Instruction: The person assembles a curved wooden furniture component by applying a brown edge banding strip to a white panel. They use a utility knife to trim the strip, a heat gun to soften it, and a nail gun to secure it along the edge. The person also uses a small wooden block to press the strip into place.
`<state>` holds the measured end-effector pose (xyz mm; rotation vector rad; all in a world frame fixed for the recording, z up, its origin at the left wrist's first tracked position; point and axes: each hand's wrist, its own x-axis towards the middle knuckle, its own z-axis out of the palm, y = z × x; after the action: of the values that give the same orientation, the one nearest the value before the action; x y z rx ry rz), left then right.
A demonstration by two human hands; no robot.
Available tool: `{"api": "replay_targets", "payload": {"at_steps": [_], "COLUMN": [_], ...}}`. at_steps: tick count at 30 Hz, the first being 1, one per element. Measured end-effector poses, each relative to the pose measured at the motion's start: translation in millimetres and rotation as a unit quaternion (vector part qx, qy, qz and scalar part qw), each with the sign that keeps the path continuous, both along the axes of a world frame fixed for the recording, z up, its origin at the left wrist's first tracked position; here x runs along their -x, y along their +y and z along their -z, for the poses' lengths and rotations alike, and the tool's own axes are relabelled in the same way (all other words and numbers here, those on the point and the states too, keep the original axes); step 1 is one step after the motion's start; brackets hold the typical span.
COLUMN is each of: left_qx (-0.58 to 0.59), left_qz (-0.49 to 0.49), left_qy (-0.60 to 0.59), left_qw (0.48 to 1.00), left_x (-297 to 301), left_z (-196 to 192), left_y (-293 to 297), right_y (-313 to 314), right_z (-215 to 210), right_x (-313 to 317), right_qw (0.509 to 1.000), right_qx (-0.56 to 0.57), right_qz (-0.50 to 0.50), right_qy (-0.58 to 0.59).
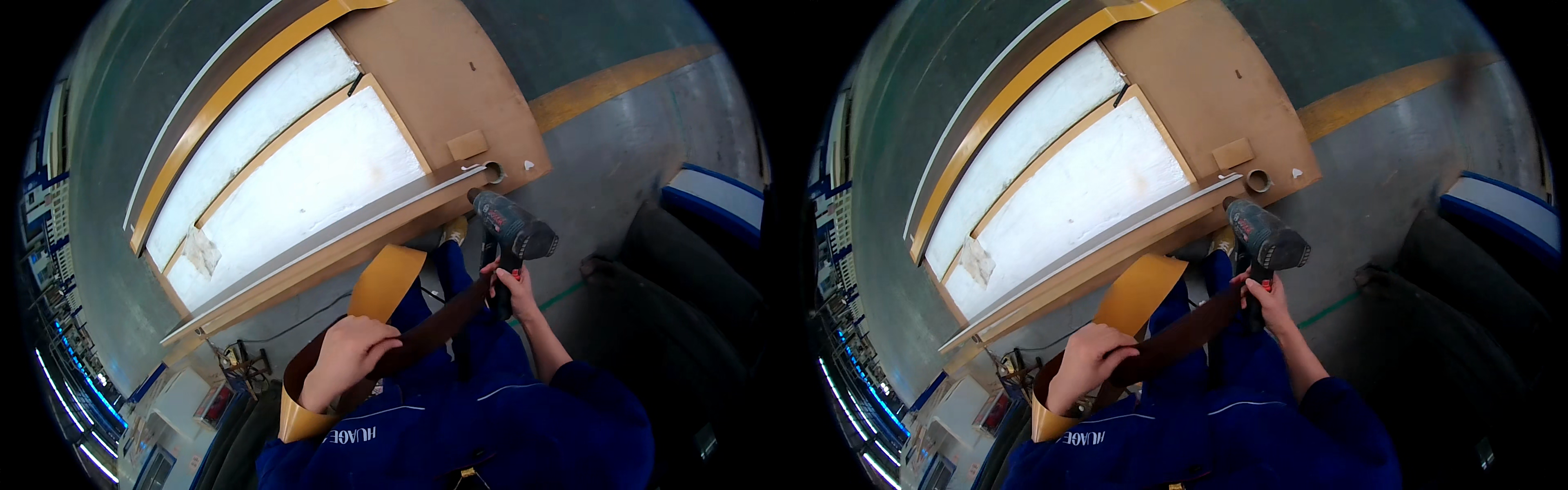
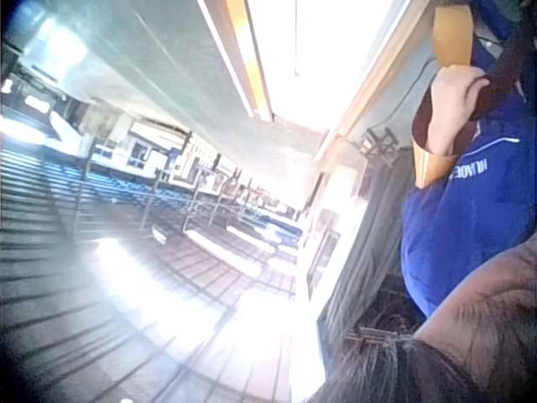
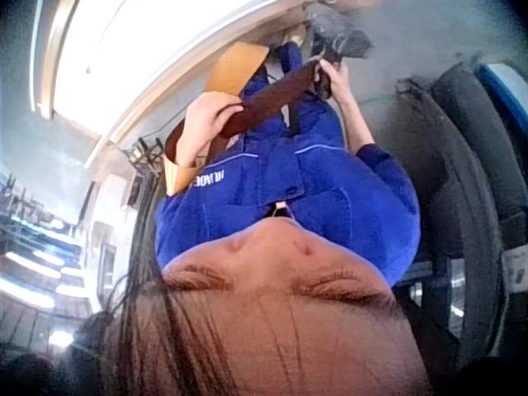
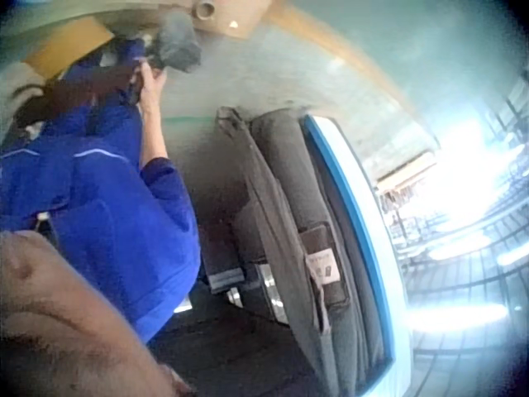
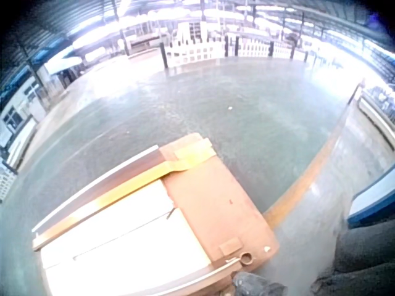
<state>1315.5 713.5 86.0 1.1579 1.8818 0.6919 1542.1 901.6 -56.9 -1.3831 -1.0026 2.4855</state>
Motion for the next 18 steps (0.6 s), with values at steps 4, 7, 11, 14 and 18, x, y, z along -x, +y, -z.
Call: {"api": "replay_targets", "payload": {"at_steps": [4, 7, 11, 14, 18], "left_qx": [0.050, 0.060, 0.030, 0.047, 0.031], "left_qz": [-0.055, -0.096, -0.147, -0.158, -0.175], "left_qy": [0.002, 0.025, 0.058, 0.082, 0.094], "left_qw": [0.997, 0.993, 0.987, 0.983, 0.980], "left_x": [8, 12, 12, 19, 23], "left_z": [27, 58, 106, 148, 198], "left_y": [4, 21, 54, 76, 100], "right_y": [-14, -17, 13, 46, 90], "right_z": [4, 16, 28, 39, 76], "right_x": [6, 13, 27, 45, 52], "right_qw": [0.999, 0.986, 0.963, 0.951, 0.956], "right_qx": [-0.011, -0.127, -0.206, -0.218, -0.213], "right_qz": [0.042, 0.081, 0.138, 0.191, 0.195], "right_qy": [0.010, -0.071, -0.108, -0.111, -0.055]}}
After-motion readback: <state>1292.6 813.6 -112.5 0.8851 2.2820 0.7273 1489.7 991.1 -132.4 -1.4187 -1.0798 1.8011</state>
